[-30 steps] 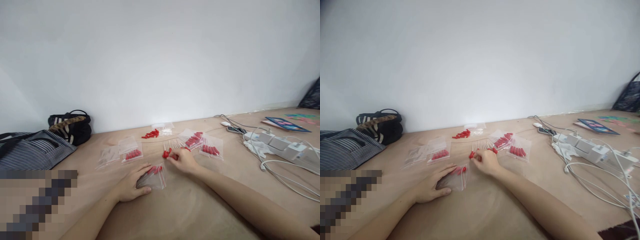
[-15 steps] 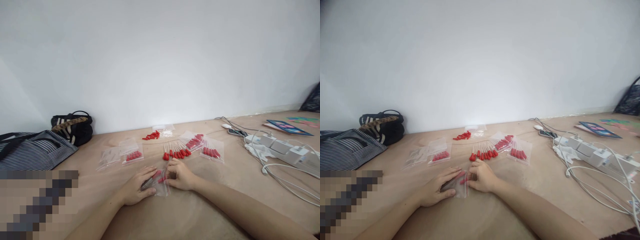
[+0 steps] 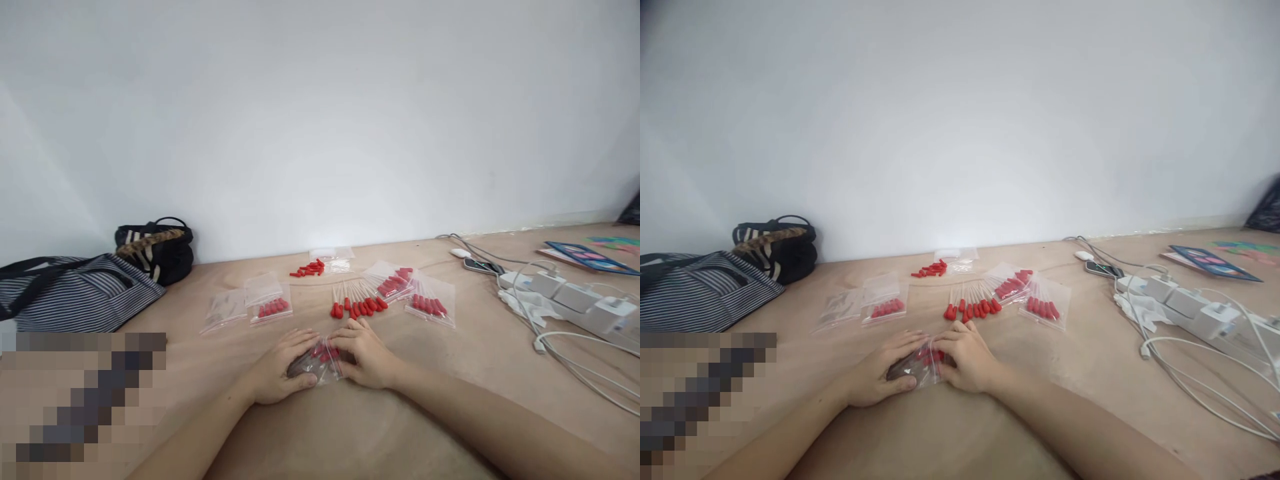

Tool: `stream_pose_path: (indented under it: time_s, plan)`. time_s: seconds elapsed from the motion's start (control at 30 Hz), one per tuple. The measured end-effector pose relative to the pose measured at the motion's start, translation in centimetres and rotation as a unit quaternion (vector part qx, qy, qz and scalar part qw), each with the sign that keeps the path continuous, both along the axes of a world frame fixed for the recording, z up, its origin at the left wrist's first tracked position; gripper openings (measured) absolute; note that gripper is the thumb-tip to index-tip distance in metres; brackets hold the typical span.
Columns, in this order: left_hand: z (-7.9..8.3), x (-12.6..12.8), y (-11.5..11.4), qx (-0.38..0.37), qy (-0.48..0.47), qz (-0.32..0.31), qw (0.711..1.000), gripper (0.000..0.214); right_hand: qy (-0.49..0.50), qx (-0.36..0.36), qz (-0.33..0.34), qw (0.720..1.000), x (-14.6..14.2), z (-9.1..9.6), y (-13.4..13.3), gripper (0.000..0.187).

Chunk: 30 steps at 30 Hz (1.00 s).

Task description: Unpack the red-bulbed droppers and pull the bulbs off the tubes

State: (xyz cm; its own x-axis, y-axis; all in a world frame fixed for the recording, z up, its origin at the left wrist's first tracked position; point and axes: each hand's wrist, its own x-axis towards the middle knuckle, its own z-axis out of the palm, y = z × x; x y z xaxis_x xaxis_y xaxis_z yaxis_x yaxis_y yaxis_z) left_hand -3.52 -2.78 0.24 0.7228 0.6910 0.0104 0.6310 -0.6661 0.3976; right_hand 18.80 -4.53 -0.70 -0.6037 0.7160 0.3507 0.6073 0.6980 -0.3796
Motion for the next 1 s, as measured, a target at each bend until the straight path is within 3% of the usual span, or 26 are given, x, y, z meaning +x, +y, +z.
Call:
stream_pose_path:
  time_s: [0.23, 0.57, 0.87, 1.0]
  plan:
    - [0.1, -0.1, -0.2, 0.010, 0.022, -0.009, 1.000, 0.067, -0.033, -0.005, -0.028, 0.999, -0.6, -0.3, 0.1, 0.023]
    - [1.1, 0.2, -0.4, -0.002, 0.094, -0.037, 0.995, 0.076, -0.039, 0.003, 0.001, 0.999, -0.4, -0.1, 0.0, 0.024]
    - [1.5, 0.2, -0.5, -0.013, 0.102, -0.033, 0.994, 0.083, -0.014, -0.062, 0.022, 0.998, 1.5, 0.9, 0.1, 0.016]
    - [1.3, 0.2, -0.4, -0.005, 0.104, -0.037, 0.994, 0.083, 0.004, -0.107, -0.005, 0.994, 1.1, 0.5, 0.0, 0.029]
